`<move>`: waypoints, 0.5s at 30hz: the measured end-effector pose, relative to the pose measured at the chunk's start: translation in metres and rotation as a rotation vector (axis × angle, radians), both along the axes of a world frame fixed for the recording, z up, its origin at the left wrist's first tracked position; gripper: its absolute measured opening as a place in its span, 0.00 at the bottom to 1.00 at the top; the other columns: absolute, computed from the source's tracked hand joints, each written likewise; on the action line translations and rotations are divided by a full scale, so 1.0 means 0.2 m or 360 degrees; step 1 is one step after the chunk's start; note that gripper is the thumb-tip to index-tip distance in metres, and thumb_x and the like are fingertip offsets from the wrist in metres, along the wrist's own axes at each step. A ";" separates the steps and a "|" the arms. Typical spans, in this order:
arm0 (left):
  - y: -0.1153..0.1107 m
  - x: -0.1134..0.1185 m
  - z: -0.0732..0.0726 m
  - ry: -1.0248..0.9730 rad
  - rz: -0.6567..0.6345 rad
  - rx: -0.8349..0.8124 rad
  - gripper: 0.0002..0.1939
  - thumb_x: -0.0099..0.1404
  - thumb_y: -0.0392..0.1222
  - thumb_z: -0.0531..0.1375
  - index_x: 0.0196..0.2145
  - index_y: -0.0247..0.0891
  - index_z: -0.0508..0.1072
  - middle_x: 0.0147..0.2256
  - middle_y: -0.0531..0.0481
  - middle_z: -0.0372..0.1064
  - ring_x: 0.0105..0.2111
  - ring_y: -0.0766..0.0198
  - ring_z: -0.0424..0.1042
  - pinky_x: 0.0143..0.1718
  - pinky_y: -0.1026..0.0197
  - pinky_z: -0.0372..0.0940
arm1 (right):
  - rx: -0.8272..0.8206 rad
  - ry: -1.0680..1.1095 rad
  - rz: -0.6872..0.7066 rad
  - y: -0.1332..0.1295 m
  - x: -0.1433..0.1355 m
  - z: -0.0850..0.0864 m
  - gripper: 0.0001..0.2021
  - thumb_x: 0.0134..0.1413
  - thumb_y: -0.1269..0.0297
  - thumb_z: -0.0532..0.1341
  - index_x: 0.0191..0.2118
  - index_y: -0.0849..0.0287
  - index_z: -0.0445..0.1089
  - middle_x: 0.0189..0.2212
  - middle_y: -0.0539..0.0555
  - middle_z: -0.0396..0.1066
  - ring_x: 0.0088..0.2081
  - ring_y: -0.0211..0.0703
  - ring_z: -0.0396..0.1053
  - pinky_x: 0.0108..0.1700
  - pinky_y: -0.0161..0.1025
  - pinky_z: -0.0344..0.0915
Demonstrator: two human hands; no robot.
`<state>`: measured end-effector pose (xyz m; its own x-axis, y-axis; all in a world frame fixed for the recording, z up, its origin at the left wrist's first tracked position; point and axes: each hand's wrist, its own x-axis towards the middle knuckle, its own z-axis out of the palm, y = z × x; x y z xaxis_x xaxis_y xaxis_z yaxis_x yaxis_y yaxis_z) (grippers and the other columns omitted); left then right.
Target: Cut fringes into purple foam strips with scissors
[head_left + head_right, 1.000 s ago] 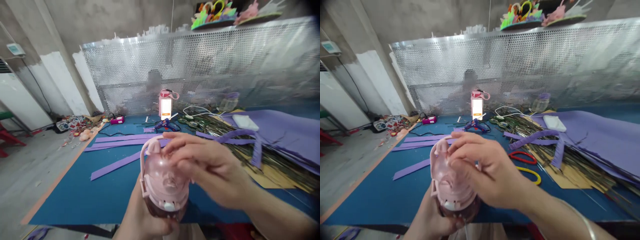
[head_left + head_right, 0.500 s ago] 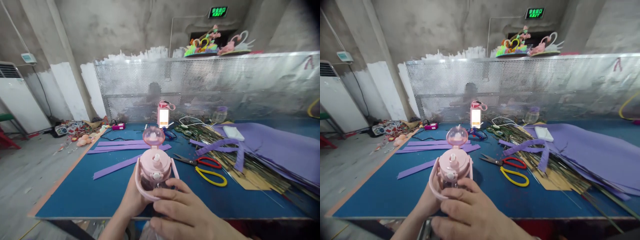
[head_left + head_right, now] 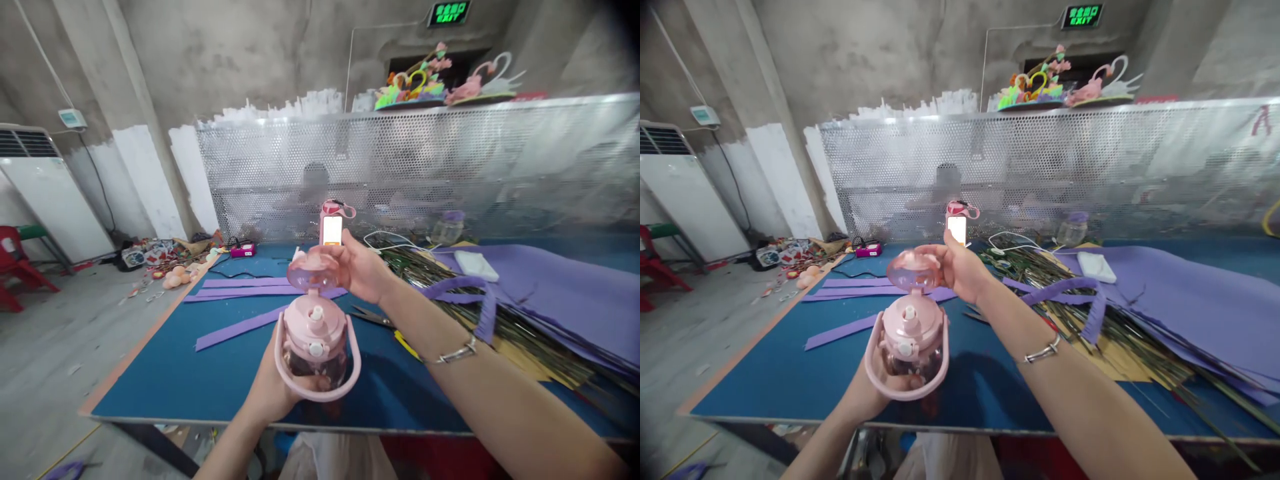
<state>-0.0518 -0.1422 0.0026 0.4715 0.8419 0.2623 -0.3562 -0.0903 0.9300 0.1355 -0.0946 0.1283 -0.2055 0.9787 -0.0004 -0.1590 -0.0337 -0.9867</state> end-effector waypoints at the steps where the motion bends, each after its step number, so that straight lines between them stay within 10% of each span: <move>1: 0.00 0.00 0.01 -0.0035 -0.0054 -0.0052 0.59 0.39 0.37 0.72 0.62 0.44 0.43 0.55 0.36 0.62 0.50 0.45 0.67 0.51 0.45 0.62 | 0.0123 -0.0208 -0.0039 -0.04 -0.02 0.03 0.28 0.60 0.44 0.43 0.54 0.59 0.62 0.27 0.54 0.72 0.26 0.42 0.70 0.27 0.36 0.66; 5: -0.02 0.01 0.06 -0.0047 -0.0108 -0.0140 0.56 0.41 0.33 0.71 0.62 0.46 0.45 0.53 0.39 0.65 0.48 0.48 0.69 0.48 0.47 0.65 | 0.0844 -0.1324 -0.0080 -0.20 -0.13 0.06 0.18 0.48 0.57 0.64 0.46 0.56 0.71 0.31 0.52 0.71 0.30 0.40 0.68 0.33 0.36 0.65; 10: -0.02 0.01 0.05 0.0038 0.0088 -0.0050 0.54 0.39 0.35 0.71 0.60 0.43 0.51 0.52 0.40 0.66 0.51 0.48 0.66 0.53 0.47 0.61 | 0.1108 -0.1448 0.0003 -0.28 -0.16 -0.05 0.12 0.62 0.60 0.52 0.44 0.58 0.70 0.39 0.53 0.73 0.40 0.42 0.70 0.45 0.40 0.65; 13: -0.01 0.01 0.04 0.0043 0.0120 -0.0019 0.54 0.38 0.37 0.72 0.60 0.42 0.52 0.51 0.40 0.66 0.51 0.47 0.66 0.54 0.46 0.59 | 0.1146 -0.1292 -0.0100 -0.34 -0.10 -0.15 0.22 0.61 0.52 0.51 0.56 0.58 0.60 0.52 0.59 0.67 0.52 0.48 0.65 0.53 0.45 0.62; 15: -0.01 0.01 0.04 0.0053 0.0128 0.0014 0.53 0.38 0.38 0.72 0.60 0.42 0.52 0.52 0.40 0.66 0.52 0.47 0.65 0.54 0.46 0.59 | 0.1325 -0.1272 -0.0157 -0.40 -0.05 -0.22 0.50 0.44 0.41 0.61 0.66 0.61 0.40 0.65 0.67 0.40 0.64 0.59 0.44 0.60 0.54 0.52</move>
<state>-0.0502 -0.1451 0.0107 0.4112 0.8751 0.2551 -0.3167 -0.1253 0.9402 0.1256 -0.1751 0.0843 -0.3602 0.7490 0.5561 0.5543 0.6514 -0.5182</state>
